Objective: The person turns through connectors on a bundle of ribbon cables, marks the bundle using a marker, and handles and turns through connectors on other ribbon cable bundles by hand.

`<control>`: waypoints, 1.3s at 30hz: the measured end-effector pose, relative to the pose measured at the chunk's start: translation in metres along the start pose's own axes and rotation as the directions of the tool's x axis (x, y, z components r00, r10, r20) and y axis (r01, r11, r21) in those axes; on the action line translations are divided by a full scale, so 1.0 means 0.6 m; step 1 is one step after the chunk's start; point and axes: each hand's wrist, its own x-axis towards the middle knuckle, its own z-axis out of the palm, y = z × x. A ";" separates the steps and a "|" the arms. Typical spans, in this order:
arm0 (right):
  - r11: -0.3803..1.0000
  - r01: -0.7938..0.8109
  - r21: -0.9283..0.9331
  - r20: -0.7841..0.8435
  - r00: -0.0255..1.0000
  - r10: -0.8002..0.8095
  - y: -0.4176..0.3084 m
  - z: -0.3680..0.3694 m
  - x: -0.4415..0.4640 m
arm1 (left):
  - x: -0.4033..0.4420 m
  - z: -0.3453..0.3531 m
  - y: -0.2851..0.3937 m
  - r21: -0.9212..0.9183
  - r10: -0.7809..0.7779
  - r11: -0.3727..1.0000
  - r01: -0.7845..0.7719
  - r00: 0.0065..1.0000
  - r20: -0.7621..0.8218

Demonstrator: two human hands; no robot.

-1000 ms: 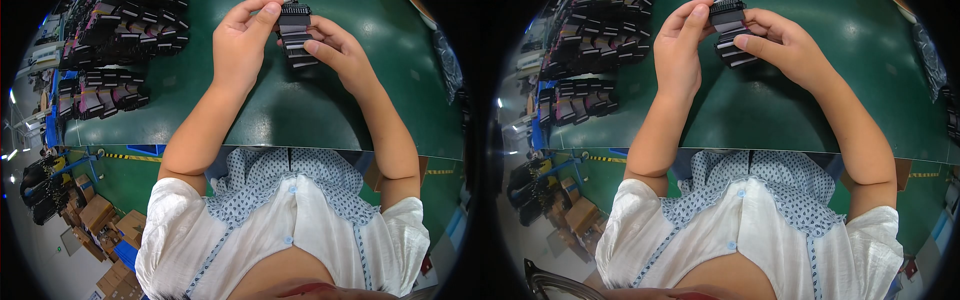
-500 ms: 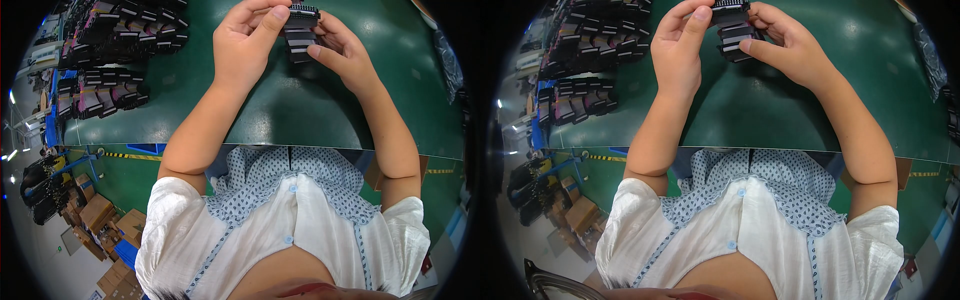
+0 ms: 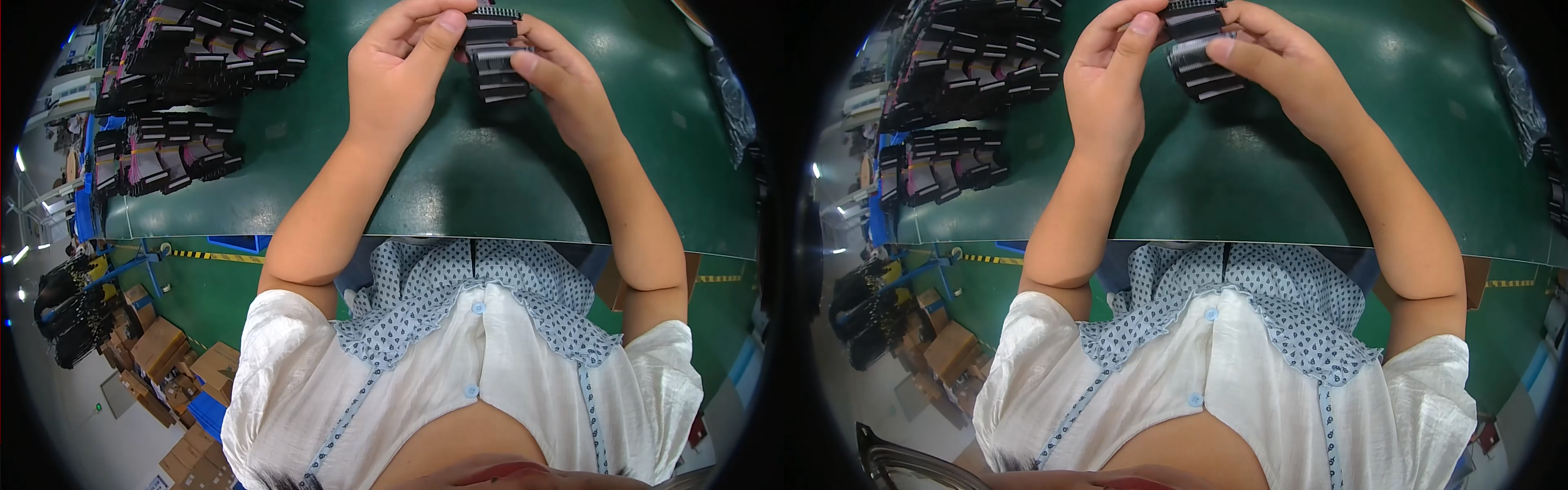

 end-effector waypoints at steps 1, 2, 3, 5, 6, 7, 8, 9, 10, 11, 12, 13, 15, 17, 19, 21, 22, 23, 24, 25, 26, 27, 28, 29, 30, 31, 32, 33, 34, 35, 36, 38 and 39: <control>1.000 0.012 -0.009 0.019 1.000 -0.012 -0.004 0.005 0.001 | 0.003 0.001 0.000 -0.014 0.007 1.000 -0.007 1.000 -0.016; 1.000 0.025 -0.018 0.038 0.999 -0.024 -0.009 0.011 -0.001 | 0.005 0.003 0.000 -0.028 0.013 1.000 -0.014 0.999 -0.031; 0.999 0.038 -0.026 0.057 0.998 -0.036 -0.011 0.014 -0.002 | 0.006 0.004 0.001 -0.043 -0.011 0.999 0.009 0.999 -0.046; 0.999 0.031 -0.025 0.057 0.998 -0.030 -0.005 0.012 -0.001 | 0.007 0.007 0.004 -0.075 -0.057 0.996 0.051 0.996 -0.075; 0.999 0.028 -0.024 0.059 0.998 -0.026 -0.003 0.011 0.000 | 0.007 0.007 0.004 -0.074 -0.060 0.996 0.055 0.995 -0.074; 0.999 0.027 -0.032 0.068 0.997 -0.025 -0.004 0.010 -0.001 | 0.007 0.006 0.004 -0.071 -0.063 0.996 0.058 0.995 -0.074; 0.999 0.026 -0.039 0.078 0.997 -0.023 -0.005 0.008 -0.002 | 0.007 0.005 0.004 -0.069 -0.067 0.996 0.062 0.995 -0.074; 0.999 0.025 -0.046 0.088 0.996 -0.021 -0.005 0.005 -0.004 | 0.005 0.003 0.001 -0.042 0.001 0.999 -0.004 0.999 -0.054; 0.969 0.173 -0.174 0.106 0.982 -0.156 0.003 -0.002 -0.005 | 0.001 0.000 -0.004 -0.017 0.069 0.997 -0.070 0.997 -0.032; 0.903 0.314 -0.294 0.140 0.948 -0.284 0.017 -0.013 -0.005 | -0.002 -0.003 -0.008 0.006 0.136 0.991 -0.136 0.991 -0.007; 0.800 0.443 -0.403 0.190 0.896 -0.401 0.022 -0.018 -0.006 | -0.004 -0.006 -0.007 0.081 0.180 0.980 -0.181 0.984 0.019; 0.794 0.478 -0.375 0.218 0.878 -0.426 0.022 -0.023 -0.008 | -0.008 -0.012 -0.002 0.154 0.222 0.962 -0.227 0.974 0.050; 0.745 0.535 -0.398 0.245 0.845 -0.476 0.015 -0.024 -0.012 | -0.007 -0.034 0.013 0.241 0.242 0.932 -0.270 0.960 0.138; 0.721 0.561 -0.407 0.261 0.827 -0.497 0.014 -0.025 -0.013 | -0.011 -0.014 0.015 0.093 0.270 0.953 -0.287 0.949 0.165; 0.716 0.556 -0.421 0.249 0.830 -0.499 0.014 -0.023 -0.009 | -0.011 0.007 0.017 -0.056 0.266 0.964 -0.261 0.950 0.163; 0.681 0.534 -0.501 0.226 0.841 -0.492 0.010 -0.020 -0.004 | -0.009 0.015 0.010 -0.205 0.228 0.959 -0.197 0.964 0.140; 0.644 0.510 -0.570 0.209 0.848 -0.486 0.005 -0.017 -0.002 | -0.008 0.019 0.007 -0.236 0.228 0.952 -0.195 0.966 0.125; 0.601 0.483 -0.637 0.192 0.854 -0.484 -0.002 -0.014 0.001 | -0.006 0.024 0.005 -0.268 0.231 0.944 -0.195 0.966 0.112; 0.612 0.365 -0.701 0.107 0.903 -0.415 -0.013 -0.005 0.000 | -0.001 0.026 0.002 -0.301 0.236 0.933 -0.196 0.967 0.101; 0.613 0.238 -0.753 0.015 0.938 -0.346 -0.028 0.009 -0.007 | 0.002 0.022 0.000 -0.269 0.156 0.954 -0.132 0.985 0.069; 0.604 0.106 -0.790 -0.084 0.957 -0.278 -0.037 0.015 -0.010 | 0.001 0.025 0.000 -0.245 0.061 0.968 -0.051 0.998 0.034; 0.494 0.209 -0.844 -0.036 0.897 -0.440 -0.029 0.008 -0.001 | -0.003 0.033 0.005 -0.224 -0.034 0.974 0.032 0.999 -0.003; 0.455 0.191 -0.870 -0.026 0.903 -0.429 -0.026 0.003 0.003 | -0.005 0.039 0.008 -0.207 -0.127 0.972 0.115 0.991 -0.044; 0.415 0.176 -0.893 -0.015 0.909 -0.417 -0.026 -0.001 0.006 | -0.004 0.033 0.004 -0.134 -0.253 0.958 0.254 0.967 0.027; 0.375 0.163 -0.913 -0.003 0.915 -0.404 -0.028 -0.004 0.009 | -0.004 0.035 0.002 -0.101 -0.257 0.960 0.261 0.965 0.051; 0.313 0.200 -0.928 0.055 0.908 -0.415 -0.038 0.001 0.010 | -0.004 0.039 0.002 -0.065 -0.261 0.962 0.266 0.962 0.073; 0.294 0.267 -0.918 0.106 0.878 -0.467 -0.041 0.000 0.011 | -0.003 0.039 0.001 -0.028 -0.266 0.962 0.270 0.959 0.095; 0.270 0.332 -0.904 0.155 0.842 -0.517 -0.043 -0.001 0.013 | 0.000 0.034 -0.002 -0.033 -0.267 0.962 0.270 0.961 0.079; 0.243 0.395 -0.886 0.202 0.801 -0.563 -0.045 -0.003 0.014 | 0.005 0.029 -0.002 -0.075 -0.270 0.959 0.274 0.961 0.061; 0.176 0.462 -0.869 0.245 0.713 -0.657 -0.053 -0.012 0.013 | 0.009 0.025 0.001 -0.117 -0.277 0.953 0.280 0.960 0.044; 0.188 0.498 -0.847 0.230 0.661 -0.715 -0.056 -0.032 0.014 | 0.012 0.021 0.003 -0.159 -0.286 0.945 0.287 0.958 0.028; 0.659 0.459 -0.596 -0.241 0.681 -0.691 -0.036 -0.034 0.023 | 0.017 0.011 0.004 -0.127 -0.257 0.957 0.262 0.965 0.054; 0.844 0.373 -0.386 -0.358 0.782 -0.510 -0.027 -0.032 0.028 | 0.019 0.008 0.004 -0.110 -0.250 0.960 0.257 0.965 0.079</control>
